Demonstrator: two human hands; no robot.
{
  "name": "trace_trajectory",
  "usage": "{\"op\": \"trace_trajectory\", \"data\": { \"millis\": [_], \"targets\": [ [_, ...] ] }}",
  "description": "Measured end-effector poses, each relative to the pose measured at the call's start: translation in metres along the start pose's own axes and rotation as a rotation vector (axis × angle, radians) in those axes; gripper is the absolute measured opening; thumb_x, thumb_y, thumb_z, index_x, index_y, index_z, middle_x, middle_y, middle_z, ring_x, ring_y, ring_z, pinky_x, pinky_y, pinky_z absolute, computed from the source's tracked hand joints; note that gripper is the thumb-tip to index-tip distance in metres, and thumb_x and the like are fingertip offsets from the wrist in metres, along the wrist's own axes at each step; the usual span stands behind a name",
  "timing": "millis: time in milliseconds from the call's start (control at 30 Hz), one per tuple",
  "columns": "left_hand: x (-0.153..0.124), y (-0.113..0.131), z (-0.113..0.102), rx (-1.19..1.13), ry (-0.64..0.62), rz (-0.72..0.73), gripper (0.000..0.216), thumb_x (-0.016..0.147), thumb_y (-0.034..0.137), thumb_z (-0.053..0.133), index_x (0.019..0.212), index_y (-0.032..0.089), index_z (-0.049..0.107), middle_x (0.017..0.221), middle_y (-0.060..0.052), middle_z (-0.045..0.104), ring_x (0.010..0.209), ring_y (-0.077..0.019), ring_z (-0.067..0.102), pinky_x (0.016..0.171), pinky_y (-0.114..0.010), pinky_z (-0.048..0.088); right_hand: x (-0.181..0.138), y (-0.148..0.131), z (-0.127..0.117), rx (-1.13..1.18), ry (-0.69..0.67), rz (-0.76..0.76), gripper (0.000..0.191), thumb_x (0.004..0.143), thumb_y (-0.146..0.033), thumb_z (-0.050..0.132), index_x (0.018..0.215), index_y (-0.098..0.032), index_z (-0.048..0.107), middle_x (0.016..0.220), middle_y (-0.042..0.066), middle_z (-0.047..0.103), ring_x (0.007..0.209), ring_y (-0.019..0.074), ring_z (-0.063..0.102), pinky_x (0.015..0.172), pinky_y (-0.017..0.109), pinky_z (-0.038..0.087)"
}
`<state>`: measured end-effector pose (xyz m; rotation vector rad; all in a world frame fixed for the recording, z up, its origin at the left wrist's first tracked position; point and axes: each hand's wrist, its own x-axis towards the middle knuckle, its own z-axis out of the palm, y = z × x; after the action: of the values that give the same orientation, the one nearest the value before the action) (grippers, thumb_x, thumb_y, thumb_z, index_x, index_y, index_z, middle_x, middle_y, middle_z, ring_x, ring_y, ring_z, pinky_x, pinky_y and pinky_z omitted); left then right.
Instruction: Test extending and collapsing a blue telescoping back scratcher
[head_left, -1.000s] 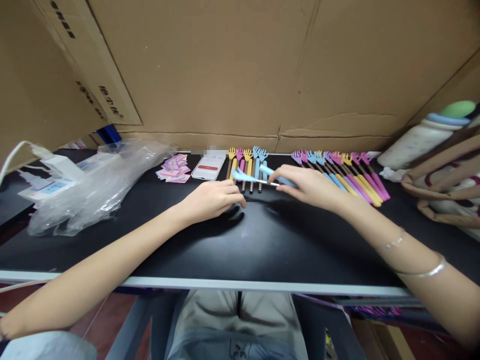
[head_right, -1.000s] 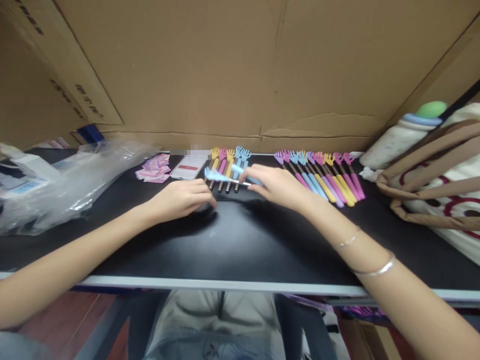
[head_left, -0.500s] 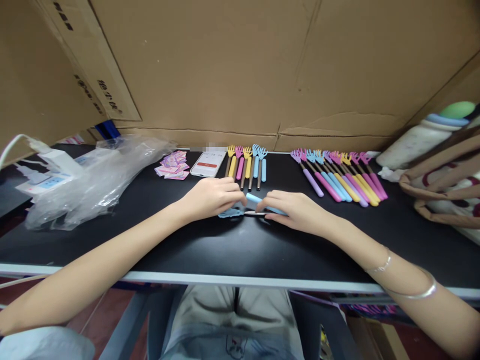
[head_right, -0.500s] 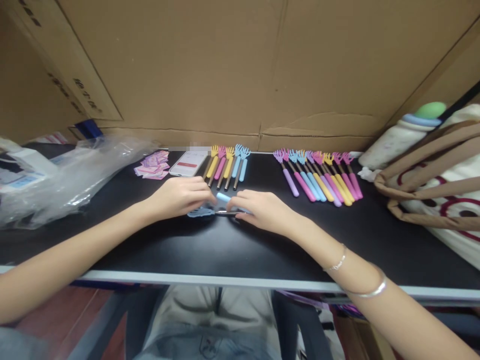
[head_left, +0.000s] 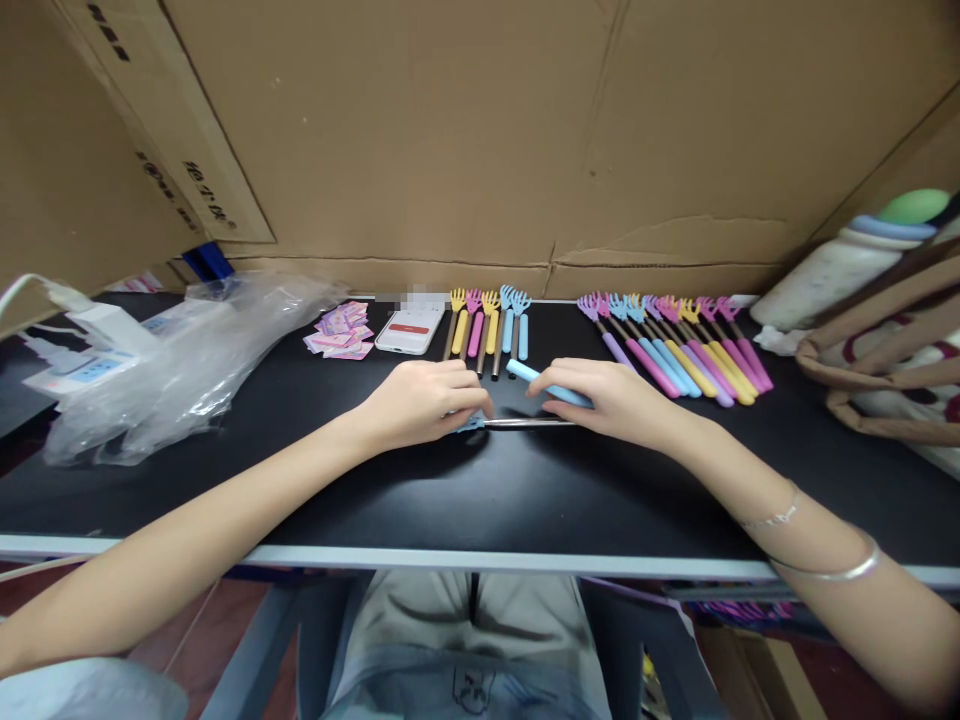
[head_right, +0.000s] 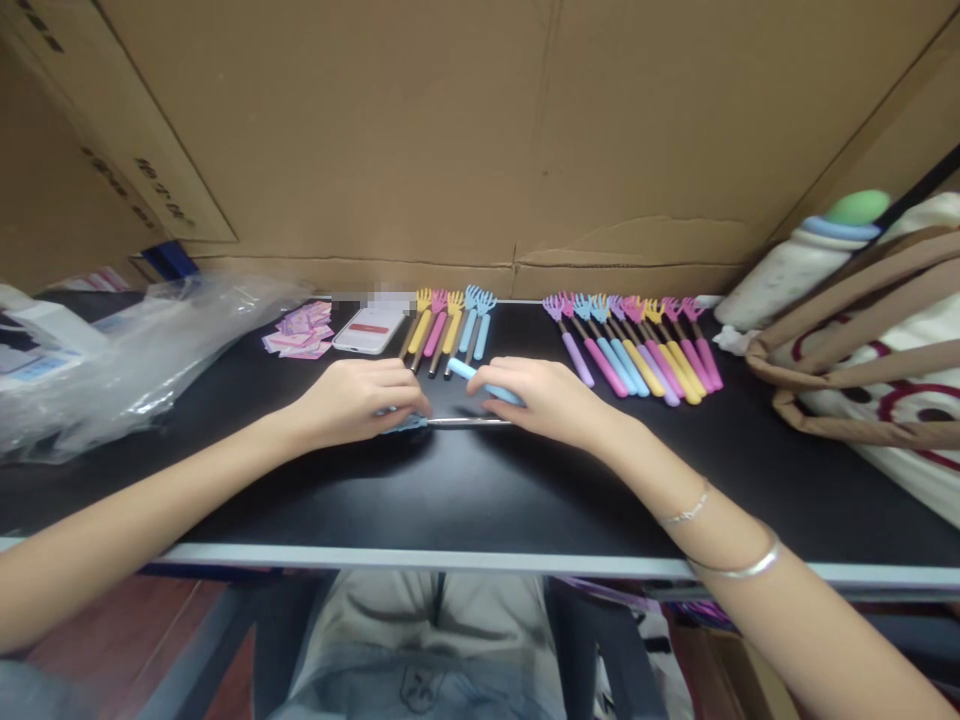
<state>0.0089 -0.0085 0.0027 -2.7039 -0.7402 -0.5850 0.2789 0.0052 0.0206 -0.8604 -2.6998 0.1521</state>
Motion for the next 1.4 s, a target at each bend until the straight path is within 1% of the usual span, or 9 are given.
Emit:
{"op": "trace_trajectory", "data": {
  "millis": [267,500,733,833,1033,1400],
  "targets": [
    [0.0015,0.007,-0.0019,0.031,-0.027,0.002,0.025,0.092,0.017,0.046,0.094,0.026,0.069,0.082,0.002,0.067,0.079,-0.0109,0.059,0.061,-0.022,0.038,-0.0003,-0.0015,-0.0007,-0.045,-0.001,0.006,0.02,0.094,-0.027,0.044,0.101,-0.024,0.063,0.093,0.004,0.066,0.084,0.0162,0.061,0.073,0.024,0.041],
    [0.0008,0.0077,0.0013,0.049,-0.003,0.02,0.023,0.092,0.018,0.047,0.091,0.026,0.068,0.076,0.003,0.064,0.075,-0.0109,0.059,0.06,-0.023,0.038,-0.0009,-0.0008,-0.0008,-0.086,-0.005,0.006,0.021,0.094,-0.026,0.044,0.101,-0.024,0.064,0.093,0.003,0.066,0.085,0.0159,0.061,0.073,0.024,0.04],
    [0.0013,0.0086,0.0029,0.03,-0.069,0.013,0.025,0.094,0.02,0.044,0.096,0.026,0.068,0.084,0.001,0.066,0.081,-0.0113,0.059,0.063,-0.021,0.04,-0.0014,0.0009,-0.001,-0.124,-0.017,0.008,0.021,0.093,-0.026,0.044,0.101,-0.025,0.063,0.095,0.003,0.066,0.086,0.0162,0.061,0.072,0.024,0.04],
    [0.0014,0.0087,0.0032,0.029,-0.059,0.018,0.024,0.093,0.018,0.045,0.096,0.026,0.068,0.085,0.001,0.066,0.081,-0.0113,0.06,0.063,-0.021,0.04,-0.0021,0.0019,-0.0009,-0.132,-0.017,0.006,0.021,0.093,-0.026,0.044,0.101,-0.025,0.063,0.094,0.003,0.066,0.086,0.0162,0.061,0.071,0.024,0.04],
    [0.0012,0.0088,0.0039,0.023,-0.018,0.032,0.022,0.093,0.018,0.047,0.093,0.027,0.067,0.082,0.003,0.066,0.078,-0.012,0.061,0.061,-0.023,0.039,-0.0014,0.0019,-0.0009,-0.159,-0.025,0.003,0.021,0.094,-0.026,0.043,0.101,-0.024,0.063,0.094,0.003,0.065,0.086,0.016,0.061,0.072,0.024,0.04],
    [0.0014,0.0097,0.0035,0.034,-0.021,0.024,0.021,0.093,0.019,0.048,0.093,0.025,0.068,0.082,0.002,0.066,0.078,-0.011,0.061,0.06,-0.023,0.037,-0.0026,0.0028,-0.0023,-0.194,-0.028,-0.001,0.021,0.095,-0.025,0.043,0.102,-0.024,0.063,0.094,0.003,0.065,0.085,0.0156,0.061,0.071,0.024,0.039]
  ]
}}
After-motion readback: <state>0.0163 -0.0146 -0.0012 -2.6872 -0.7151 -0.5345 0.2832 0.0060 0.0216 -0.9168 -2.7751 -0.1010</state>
